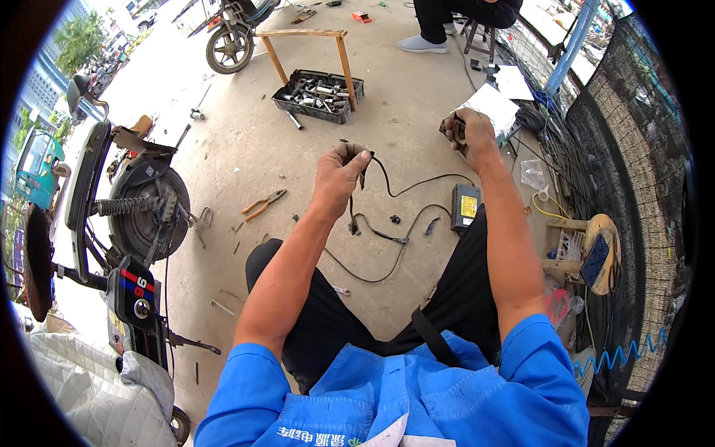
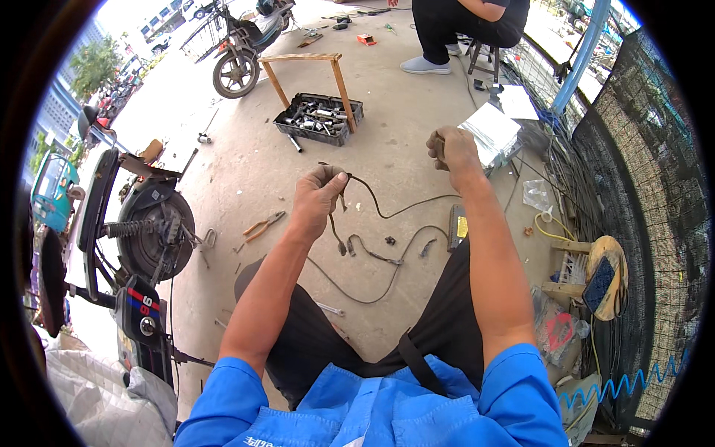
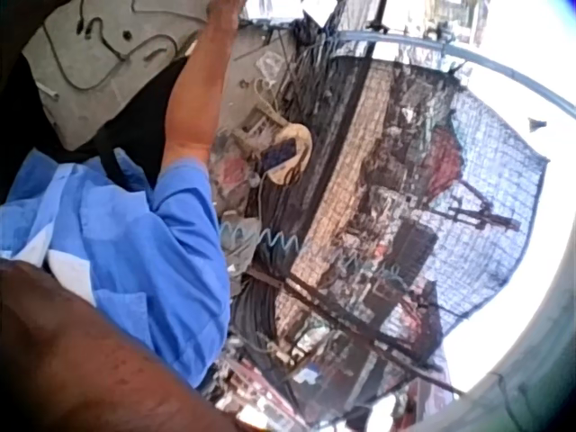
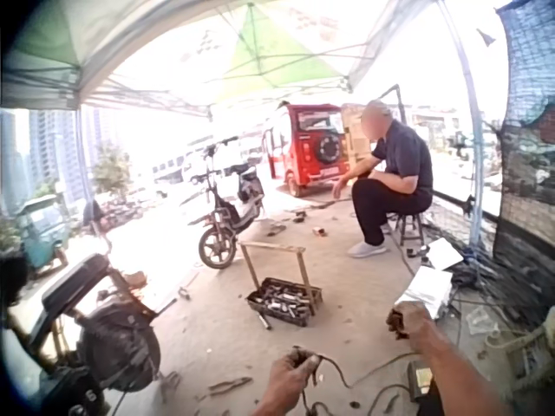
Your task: The person sits on the ground and manipulates a black electrical wire, stripping the insulation and twisting the exposed ends. The person handles the wire with both hands, repeatedly adjusting the grip and twisting the strands.
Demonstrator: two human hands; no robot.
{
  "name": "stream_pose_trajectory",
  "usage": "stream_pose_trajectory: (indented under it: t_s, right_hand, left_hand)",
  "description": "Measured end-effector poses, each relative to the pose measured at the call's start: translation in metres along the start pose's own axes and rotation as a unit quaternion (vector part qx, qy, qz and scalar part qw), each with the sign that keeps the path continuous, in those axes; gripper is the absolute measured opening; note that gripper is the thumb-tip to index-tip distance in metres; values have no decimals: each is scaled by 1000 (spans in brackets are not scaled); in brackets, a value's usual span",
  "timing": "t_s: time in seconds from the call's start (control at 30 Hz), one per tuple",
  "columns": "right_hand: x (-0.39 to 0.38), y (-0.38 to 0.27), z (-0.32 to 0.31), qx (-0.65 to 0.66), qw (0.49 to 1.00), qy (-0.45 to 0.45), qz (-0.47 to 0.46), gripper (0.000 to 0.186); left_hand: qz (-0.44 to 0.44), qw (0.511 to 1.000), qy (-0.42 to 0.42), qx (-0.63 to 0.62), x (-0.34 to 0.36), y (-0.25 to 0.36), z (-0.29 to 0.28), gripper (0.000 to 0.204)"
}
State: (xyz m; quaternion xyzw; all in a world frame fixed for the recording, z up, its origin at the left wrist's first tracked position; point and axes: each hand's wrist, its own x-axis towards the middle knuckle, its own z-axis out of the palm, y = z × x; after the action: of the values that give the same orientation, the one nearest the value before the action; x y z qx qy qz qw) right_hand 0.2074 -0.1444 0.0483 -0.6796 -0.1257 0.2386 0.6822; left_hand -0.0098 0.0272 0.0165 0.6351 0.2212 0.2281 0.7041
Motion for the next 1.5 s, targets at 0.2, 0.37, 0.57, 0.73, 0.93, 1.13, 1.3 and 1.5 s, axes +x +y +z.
stream_pose_trajectory:
  t_s: [0.2,0.37,0.57,0.73,0.93,1.13,1.3,1.5]
  right_hand:
    - [10,-12,-34,252,965,-53,55,24]
    - [8,-11,-46,296,946,-111,63,25]
    - [10,-6,-45,143,983,-113,1,16]
    - [20,44,-77,-145,985,-49,84,28]
    - [13,201,-136,-527,848,-39,-34,35]
    - [19,293,-145,-404,905,72,107,36]
    - [26,320,-150,-526,845,86,51,36]
    - [22,260,-132,-565,822,47,59,37]
  left_hand:
    - [-18,999,6,-41,4,-2,-4,16]
    - [-28,997,-4,-65,9,-9,-7,16]
    - [-19,994,5,-106,9,-5,-7,15]
    - [-32,992,4,-119,7,-3,-8,16]
    - [-58,988,-7,-140,9,3,-4,21]
    - [-74,988,-17,-132,14,0,-4,22]
    - [-68,990,-16,-122,17,-2,-3,26]
    - [-51,994,0,-96,15,-3,-6,29]
